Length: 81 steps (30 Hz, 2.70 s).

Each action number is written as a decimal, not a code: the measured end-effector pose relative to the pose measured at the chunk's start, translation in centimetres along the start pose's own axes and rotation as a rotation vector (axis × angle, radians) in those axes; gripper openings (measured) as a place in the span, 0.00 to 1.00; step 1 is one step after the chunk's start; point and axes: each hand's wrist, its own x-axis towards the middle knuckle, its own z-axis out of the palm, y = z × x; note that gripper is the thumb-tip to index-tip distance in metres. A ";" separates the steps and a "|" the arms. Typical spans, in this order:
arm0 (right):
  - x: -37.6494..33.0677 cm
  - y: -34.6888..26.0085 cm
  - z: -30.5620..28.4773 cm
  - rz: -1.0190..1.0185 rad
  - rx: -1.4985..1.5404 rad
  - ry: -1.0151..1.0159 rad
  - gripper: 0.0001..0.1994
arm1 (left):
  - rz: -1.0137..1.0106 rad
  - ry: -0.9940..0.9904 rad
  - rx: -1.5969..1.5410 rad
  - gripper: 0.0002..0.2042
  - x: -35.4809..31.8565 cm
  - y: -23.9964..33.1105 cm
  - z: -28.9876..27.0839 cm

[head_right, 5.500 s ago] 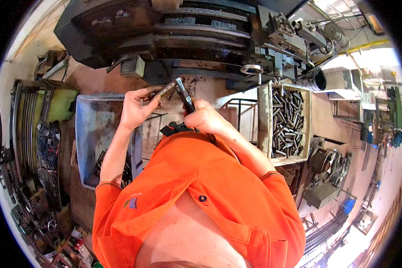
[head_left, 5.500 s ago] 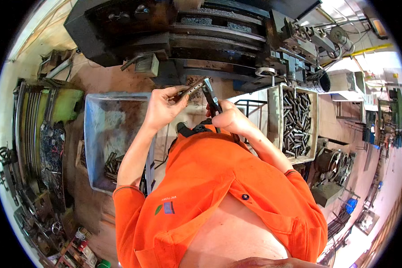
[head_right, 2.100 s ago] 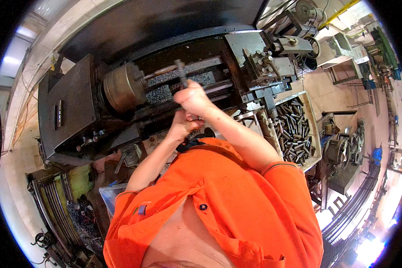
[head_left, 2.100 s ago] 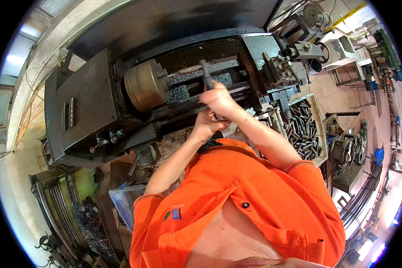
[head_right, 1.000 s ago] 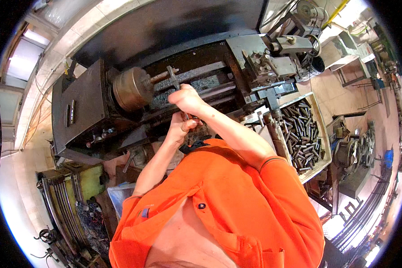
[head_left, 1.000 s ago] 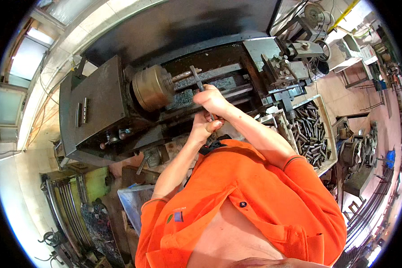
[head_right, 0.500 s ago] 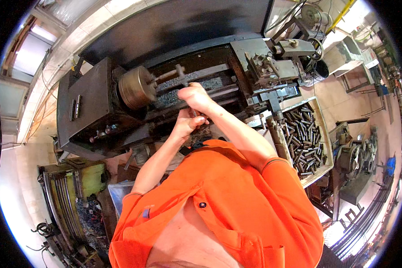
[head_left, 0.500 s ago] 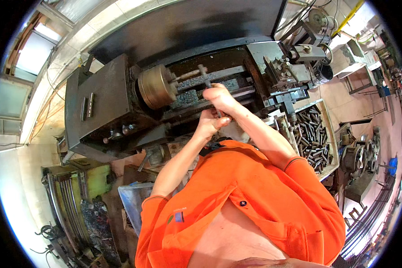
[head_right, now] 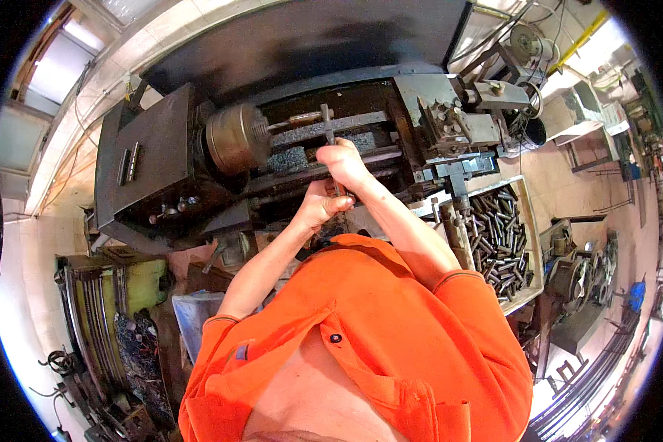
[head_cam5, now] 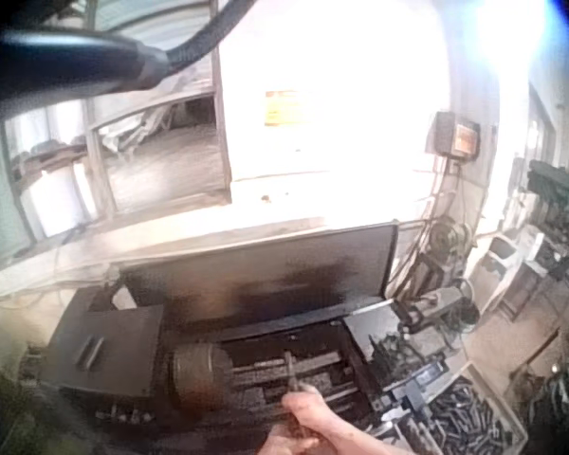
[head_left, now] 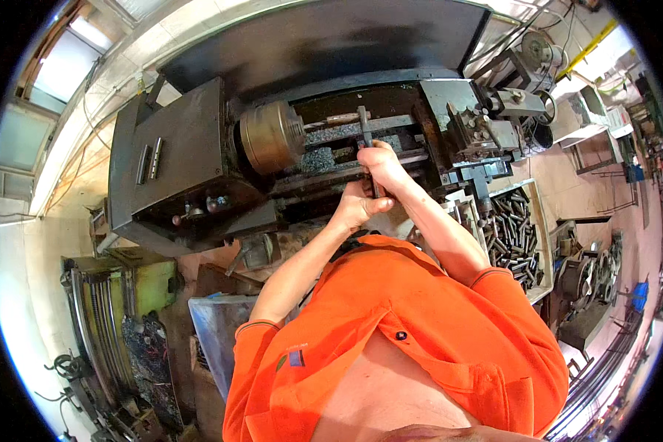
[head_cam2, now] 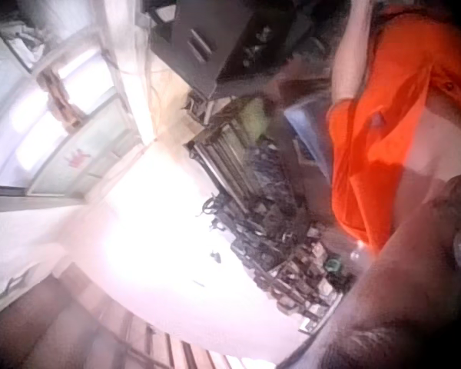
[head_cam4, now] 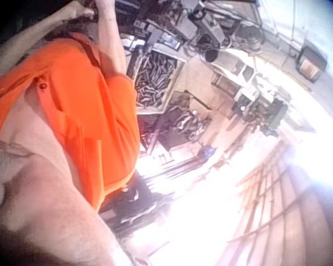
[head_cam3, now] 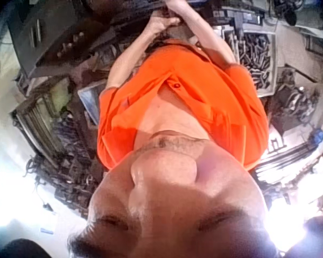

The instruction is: The person repeatedly picks up metal rods from a blue bin, measures them with a caliper, and places them into a machine. The person then removes the rods from the machine and returns them to the bin.

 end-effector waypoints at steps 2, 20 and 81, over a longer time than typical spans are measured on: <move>1.0 1.4 0.3 -0.053 -0.111 -0.004 0.02 | -0.015 0.016 0.029 0.21 -0.1 -1.2 -1.4; -1.1 0.9 -3.1 -0.145 0.140 0.173 0.03 | -0.002 -0.118 0.384 0.21 1.9 -0.6 0.0; -23.1 16.9 -2.3 0.759 0.544 -0.140 0.26 | -0.930 1.053 1.217 0.11 -57.9 -23.1 -23.4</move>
